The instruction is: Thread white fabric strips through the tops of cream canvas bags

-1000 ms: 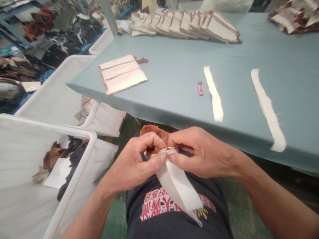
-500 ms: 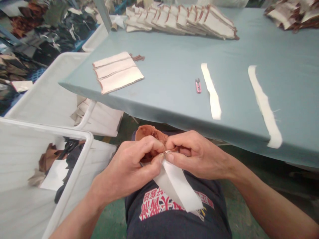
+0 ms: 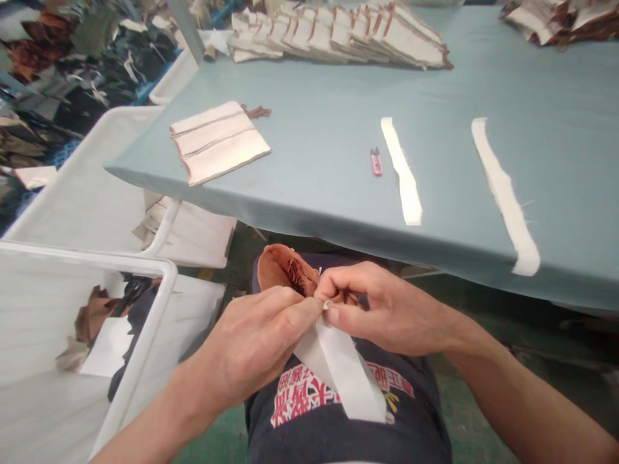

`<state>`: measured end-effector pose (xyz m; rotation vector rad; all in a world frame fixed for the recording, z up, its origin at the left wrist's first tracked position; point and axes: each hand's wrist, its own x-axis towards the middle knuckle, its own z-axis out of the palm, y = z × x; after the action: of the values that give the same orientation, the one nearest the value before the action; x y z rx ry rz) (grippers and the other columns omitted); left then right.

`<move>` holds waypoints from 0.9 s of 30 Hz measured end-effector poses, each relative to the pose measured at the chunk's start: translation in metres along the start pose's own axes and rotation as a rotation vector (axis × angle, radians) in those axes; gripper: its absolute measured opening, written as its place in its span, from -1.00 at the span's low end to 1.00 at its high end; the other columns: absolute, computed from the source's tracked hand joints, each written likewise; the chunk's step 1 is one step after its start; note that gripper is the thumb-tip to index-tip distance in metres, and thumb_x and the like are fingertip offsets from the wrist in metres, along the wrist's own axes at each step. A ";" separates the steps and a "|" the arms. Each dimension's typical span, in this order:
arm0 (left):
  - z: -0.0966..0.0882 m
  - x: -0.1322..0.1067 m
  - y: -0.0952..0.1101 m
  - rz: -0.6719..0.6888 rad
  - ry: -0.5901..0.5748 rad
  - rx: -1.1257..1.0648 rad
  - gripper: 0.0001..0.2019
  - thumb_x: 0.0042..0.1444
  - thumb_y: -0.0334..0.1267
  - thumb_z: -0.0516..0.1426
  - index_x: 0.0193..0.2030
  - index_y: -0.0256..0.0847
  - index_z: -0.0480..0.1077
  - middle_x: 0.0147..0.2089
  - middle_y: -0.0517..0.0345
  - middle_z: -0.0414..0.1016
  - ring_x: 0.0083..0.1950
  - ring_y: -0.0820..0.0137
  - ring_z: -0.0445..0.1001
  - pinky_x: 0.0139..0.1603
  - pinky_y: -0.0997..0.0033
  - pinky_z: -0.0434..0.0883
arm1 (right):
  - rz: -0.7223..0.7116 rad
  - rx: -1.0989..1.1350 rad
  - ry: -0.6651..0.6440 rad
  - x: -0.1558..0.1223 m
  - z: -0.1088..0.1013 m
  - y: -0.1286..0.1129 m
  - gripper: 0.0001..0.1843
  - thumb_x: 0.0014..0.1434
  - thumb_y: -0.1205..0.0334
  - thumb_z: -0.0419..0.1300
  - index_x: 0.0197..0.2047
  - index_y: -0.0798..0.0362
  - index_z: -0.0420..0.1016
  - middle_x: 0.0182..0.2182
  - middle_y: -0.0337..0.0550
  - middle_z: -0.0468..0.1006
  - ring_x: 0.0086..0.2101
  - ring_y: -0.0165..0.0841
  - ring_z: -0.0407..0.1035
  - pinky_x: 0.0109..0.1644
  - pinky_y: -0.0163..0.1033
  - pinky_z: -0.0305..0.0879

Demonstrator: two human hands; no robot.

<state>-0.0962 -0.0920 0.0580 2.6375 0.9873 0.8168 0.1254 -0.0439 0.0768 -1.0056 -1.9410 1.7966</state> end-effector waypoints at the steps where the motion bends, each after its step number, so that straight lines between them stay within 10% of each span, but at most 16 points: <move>1: 0.000 0.000 0.000 0.000 0.003 0.002 -0.77 0.39 -0.46 0.07 0.15 -0.27 0.34 -0.28 0.13 0.56 -0.34 0.42 0.53 -0.34 0.49 0.43 | 0.003 0.002 -0.001 0.000 0.000 0.000 -0.90 0.18 0.31 0.12 -0.36 0.10 0.43 -0.50 -0.33 0.34 -0.51 -0.49 0.17 -0.47 -0.37 0.09; 27: -0.005 0.008 0.003 -0.158 -0.007 -0.229 -0.84 0.36 -0.48 0.09 0.00 -0.20 0.35 -0.26 0.20 0.57 -0.30 0.47 0.56 -0.25 0.51 0.42 | 0.037 0.037 -0.015 0.002 0.002 0.002 -0.91 0.22 0.31 0.13 -0.32 0.10 0.42 -0.50 -0.36 0.30 -0.50 -0.49 0.13 -0.47 -0.37 0.04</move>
<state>-0.0927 -0.0895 0.0668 2.3366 1.0186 0.8298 0.1232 -0.0445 0.0736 -1.0252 -1.9022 1.8588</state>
